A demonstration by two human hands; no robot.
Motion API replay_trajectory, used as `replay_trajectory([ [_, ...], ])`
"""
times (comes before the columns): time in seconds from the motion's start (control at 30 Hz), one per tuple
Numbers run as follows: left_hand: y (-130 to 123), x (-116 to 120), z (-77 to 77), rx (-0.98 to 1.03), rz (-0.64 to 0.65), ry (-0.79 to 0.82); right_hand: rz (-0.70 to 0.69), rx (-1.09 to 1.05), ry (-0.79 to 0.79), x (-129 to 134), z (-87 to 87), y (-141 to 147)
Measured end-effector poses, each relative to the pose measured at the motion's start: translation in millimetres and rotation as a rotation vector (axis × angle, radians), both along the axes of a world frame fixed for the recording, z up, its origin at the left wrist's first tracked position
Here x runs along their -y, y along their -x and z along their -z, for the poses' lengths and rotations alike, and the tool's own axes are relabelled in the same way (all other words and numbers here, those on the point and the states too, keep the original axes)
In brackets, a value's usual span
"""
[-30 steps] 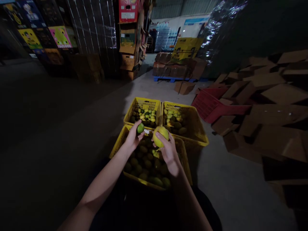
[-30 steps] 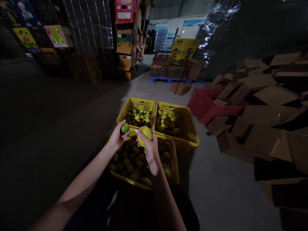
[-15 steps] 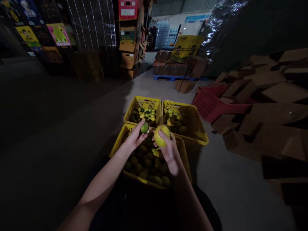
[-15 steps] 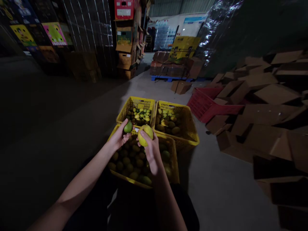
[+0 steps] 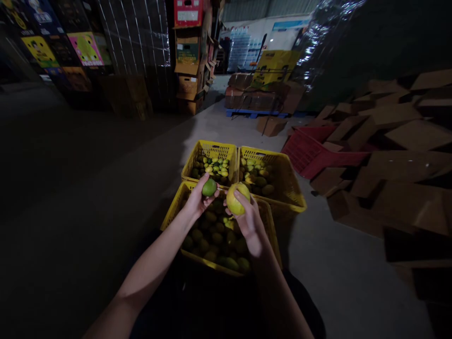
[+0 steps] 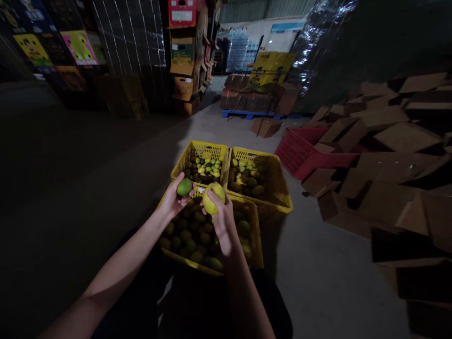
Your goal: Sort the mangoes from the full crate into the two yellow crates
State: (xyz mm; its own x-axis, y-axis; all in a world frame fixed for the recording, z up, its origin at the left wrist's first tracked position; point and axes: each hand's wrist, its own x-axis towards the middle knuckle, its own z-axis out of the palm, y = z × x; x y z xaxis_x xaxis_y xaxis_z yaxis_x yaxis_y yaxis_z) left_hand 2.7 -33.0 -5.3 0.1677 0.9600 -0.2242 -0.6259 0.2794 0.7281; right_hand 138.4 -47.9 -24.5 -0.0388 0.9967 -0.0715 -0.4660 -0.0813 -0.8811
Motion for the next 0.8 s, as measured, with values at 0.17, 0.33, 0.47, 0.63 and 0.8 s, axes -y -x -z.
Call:
replay_trajectory([
  [0.17, 1.4, -1.6, 3.0, 0.018, 0.051, 0.026, -0.03, -0.033, 0.033, -1.3, 1.4, -0.7],
  [0.33, -0.1, -3.6, 3.4, 0.159, 0.006, 0.103, -0.062, -0.095, 0.104, -6.6, 5.6, -1.7],
  [0.47, 0.2, -5.4, 4.0, 0.222, 0.039, 0.15, -0.071, -0.121, 0.149, -8.2, 3.2, -2.8],
  [0.63, -1.7, -4.7, 6.9, 0.217, 0.105, 0.093, -0.102, -0.164, 0.177, -7.7, -0.5, -6.6],
  [0.8, -3.4, -3.0, 8.4, 0.164, 0.06, 0.117, -0.082, -0.212, 0.135, -11.3, 6.4, -12.1],
])
